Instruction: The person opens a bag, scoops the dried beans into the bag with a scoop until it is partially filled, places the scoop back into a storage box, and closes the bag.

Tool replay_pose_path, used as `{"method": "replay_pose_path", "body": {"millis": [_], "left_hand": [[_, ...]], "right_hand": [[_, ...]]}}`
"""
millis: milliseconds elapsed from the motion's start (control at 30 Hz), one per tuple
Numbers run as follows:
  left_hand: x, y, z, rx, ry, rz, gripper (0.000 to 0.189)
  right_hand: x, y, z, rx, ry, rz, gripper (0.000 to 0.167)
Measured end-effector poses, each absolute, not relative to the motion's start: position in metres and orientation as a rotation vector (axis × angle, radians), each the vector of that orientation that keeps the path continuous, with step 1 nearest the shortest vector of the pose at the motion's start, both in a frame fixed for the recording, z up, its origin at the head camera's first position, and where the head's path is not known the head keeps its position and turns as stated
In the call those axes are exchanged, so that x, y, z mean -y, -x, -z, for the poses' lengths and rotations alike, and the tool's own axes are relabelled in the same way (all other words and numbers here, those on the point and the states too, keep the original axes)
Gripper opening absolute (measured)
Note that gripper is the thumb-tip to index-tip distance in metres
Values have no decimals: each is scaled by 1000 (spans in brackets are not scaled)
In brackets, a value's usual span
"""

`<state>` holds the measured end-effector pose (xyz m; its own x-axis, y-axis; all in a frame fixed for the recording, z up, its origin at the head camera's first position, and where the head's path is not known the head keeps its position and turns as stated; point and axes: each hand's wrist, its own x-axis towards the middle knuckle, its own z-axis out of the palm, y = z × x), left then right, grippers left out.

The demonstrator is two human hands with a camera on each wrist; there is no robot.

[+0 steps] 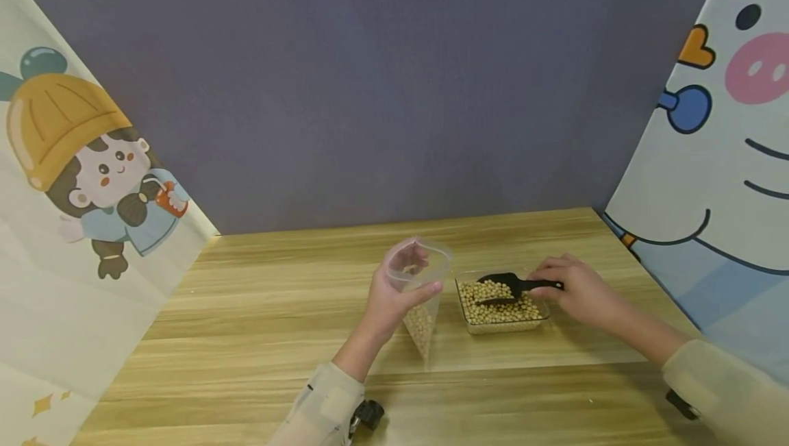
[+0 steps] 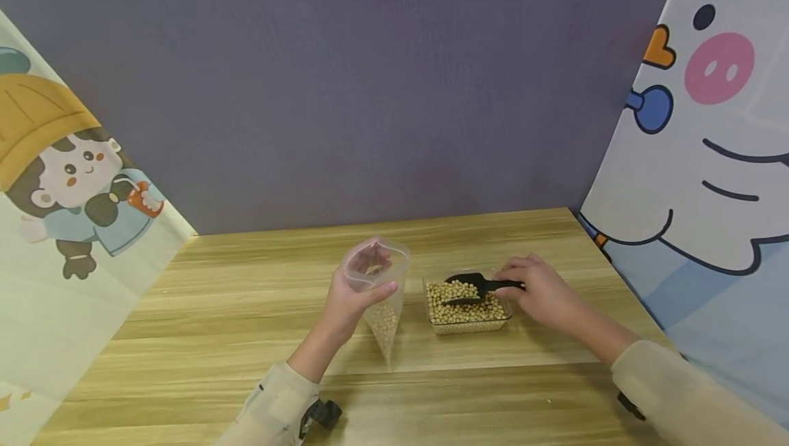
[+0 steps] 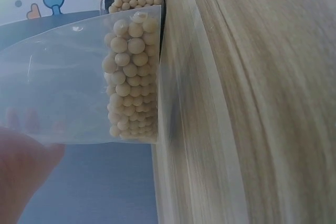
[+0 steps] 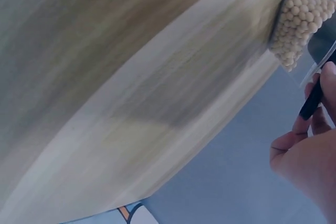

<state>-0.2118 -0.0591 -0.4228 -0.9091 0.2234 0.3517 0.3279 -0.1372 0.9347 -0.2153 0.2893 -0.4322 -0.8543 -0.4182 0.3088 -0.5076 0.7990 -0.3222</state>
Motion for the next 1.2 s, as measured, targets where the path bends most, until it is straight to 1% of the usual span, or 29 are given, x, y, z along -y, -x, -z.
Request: {"method": "replay_pose_path", "body": {"millis": [167,467,900,1200], "left_hand": [[59,212,423,2009,651,2225,83],[59,213,422,1995,654,2227,82],[59,213,423,2014,650,2221,79],[59,211,422,2002,642,2235,80]], "right_hand": [[-292,214,433,2799,-678,-632,27],[-296,212,430,2816,-648,-634,29],[-299,210,430,2787,-656,-574,24],[-302,210,429,2819,-633,-595,26]]}}
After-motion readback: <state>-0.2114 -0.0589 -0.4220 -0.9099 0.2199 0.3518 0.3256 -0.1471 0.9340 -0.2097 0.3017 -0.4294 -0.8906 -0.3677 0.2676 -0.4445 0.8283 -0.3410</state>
